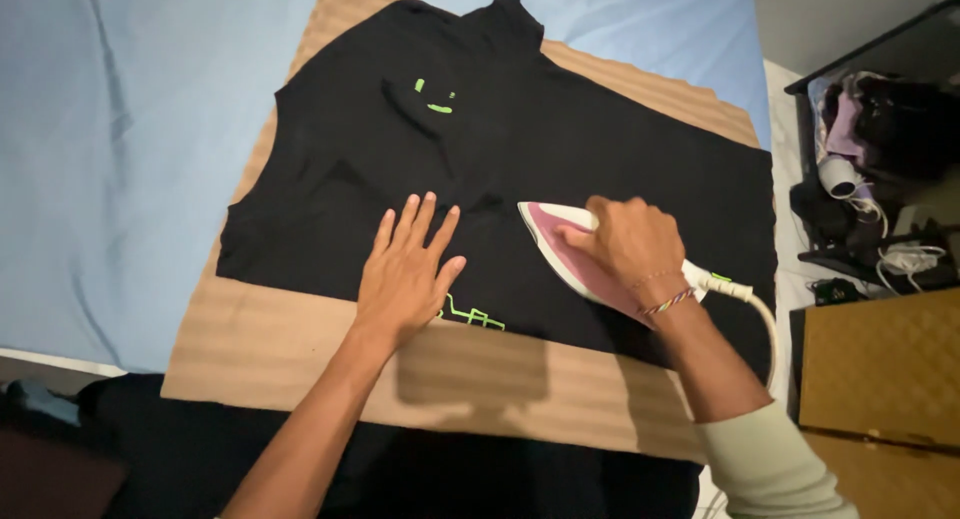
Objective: Ironing and folding a black t-shirt on a bed using a cardboard support.
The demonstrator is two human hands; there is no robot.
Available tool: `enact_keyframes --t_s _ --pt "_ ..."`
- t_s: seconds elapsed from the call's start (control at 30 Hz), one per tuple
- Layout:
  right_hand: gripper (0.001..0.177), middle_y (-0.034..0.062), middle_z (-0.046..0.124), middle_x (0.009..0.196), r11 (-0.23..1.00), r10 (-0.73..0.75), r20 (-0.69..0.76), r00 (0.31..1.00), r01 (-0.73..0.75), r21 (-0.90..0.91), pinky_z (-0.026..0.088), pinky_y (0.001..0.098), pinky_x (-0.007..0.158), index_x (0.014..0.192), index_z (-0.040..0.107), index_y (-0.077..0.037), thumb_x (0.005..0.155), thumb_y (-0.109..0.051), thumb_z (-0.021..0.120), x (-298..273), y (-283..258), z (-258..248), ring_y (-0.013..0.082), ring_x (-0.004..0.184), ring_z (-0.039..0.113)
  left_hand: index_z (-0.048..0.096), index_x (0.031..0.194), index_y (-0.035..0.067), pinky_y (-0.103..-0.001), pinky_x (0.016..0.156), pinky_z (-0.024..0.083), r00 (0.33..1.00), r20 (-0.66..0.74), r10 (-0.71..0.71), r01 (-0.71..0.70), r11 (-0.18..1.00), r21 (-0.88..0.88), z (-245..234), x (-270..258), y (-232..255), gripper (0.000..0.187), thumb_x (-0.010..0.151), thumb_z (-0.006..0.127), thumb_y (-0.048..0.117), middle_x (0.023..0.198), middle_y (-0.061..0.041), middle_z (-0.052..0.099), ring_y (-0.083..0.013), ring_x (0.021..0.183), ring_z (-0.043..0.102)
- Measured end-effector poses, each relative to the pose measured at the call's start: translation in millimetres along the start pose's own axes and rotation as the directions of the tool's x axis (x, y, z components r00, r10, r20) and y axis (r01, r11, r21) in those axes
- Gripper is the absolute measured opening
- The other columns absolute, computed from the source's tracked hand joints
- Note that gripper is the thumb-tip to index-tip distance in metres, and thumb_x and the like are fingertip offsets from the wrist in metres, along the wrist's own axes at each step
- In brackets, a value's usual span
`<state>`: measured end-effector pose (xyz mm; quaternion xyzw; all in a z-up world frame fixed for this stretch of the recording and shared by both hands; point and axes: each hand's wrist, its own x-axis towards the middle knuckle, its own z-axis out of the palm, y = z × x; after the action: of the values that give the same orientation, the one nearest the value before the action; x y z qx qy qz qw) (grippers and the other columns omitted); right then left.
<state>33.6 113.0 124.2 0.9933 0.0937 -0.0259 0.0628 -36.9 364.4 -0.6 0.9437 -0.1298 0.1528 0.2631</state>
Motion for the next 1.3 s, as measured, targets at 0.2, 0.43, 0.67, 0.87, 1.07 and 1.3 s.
enact_keyframes --t_s 0.2,0.43,0.67,0.87,1.07,1.3 --pt "0.052 0.0163 0.074 0.073 0.986 -0.166 0.067 0.984 0.165 0.021 0.058 0.0484 0.064 0.095 0.079 -0.02 0.076 -0.068 0.071 -6.3 -0.6 -3.9 0.0363 0.071 0.074 0.046 0.153 0.01 -0.051 0.122 0.019 1.0 -0.003 -0.021 0.021 0.999 -0.035 -0.7 0.5 0.5 0.06 0.101 0.051 0.039 0.16 -0.022 0.037 -0.0356 0.151 0.029" --pt "0.053 0.0177 0.074 0.077 0.999 -0.042 0.033 0.999 0.043 -0.01 0.058 0.0495 0.067 0.096 0.079 -0.02 0.08 -0.069 0.068 2.8 -5.7 1.2 0.0384 0.075 0.073 0.045 0.154 0.012 -0.05 0.122 0.018 0.999 0.026 -0.034 0.035 0.999 -0.03 -4.0 1.9 2.4 0.06 0.1 0.051 0.039 0.161 -0.021 0.035 -0.0355 0.152 0.028" --pt "0.052 0.0177 0.074 0.082 0.999 0.028 0.042 0.999 -0.029 0.024 0.058 0.0503 0.07 0.1 0.08 -0.021 0.077 -0.067 0.071 5.4 5.7 -4.2 0.0398 0.081 0.073 0.043 0.155 0.011 -0.049 0.123 0.018 1.0 0.027 0.007 -0.006 1.0 -0.022 -2.9 -2.2 -5.5 0.062 0.1 0.053 0.038 0.162 -0.023 0.032 -0.036 0.152 0.025" --pt "0.052 0.0153 0.075 0.079 0.997 -0.065 0.063 0.996 0.061 0.05 0.058 0.0494 0.07 0.098 0.08 -0.02 0.077 -0.066 0.071 -8.0 -33.2 -24.4 0.038 0.08 0.073 0.06 0.139 0.007 -0.044 0.115 0.04 0.976 -0.191 -0.107 0.08 0.986 -0.145 -15.7 -54.1 -38.8 0.044 0.098 0.065 0.019 0.15 -0.015 0.05 -0.0348 0.137 0.052" --pt "0.051 0.0174 0.073 0.075 0.971 -0.239 0.047 0.97 0.238 0.025 0.058 0.0497 0.065 0.099 0.079 -0.02 0.076 -0.065 0.071 -7.6 -116.9 -35.4 0.0391 0.073 0.072 0.068 0.114 0.001 -0.043 0.088 0.053 0.678 -0.557 -0.479 0.385 0.877 -0.286 -72.7 -95.3 -51.4 0.019 0.095 0.067 0.004 0.11 -0.015 0.061 -0.0332 0.1 0.063" --pt "0.048 0.0177 0.072 0.074 0.894 -0.437 -0.027 0.899 0.438 0.092 0.057 0.0492 0.062 0.093 0.078 -0.015 0.077 -0.061 0.072 12.2 -217.7 -14.8 0.0389 0.07 0.071 0.068 0.109 -0.003 -0.041 0.074 0.051 0.592 -0.42 -0.688 0.571 0.726 -0.384 -94.9 -91.8 -77.5 0.026 0.091 0.077 0.015 0.085 -0.013 0.06 -0.0291 0.079 0.061"
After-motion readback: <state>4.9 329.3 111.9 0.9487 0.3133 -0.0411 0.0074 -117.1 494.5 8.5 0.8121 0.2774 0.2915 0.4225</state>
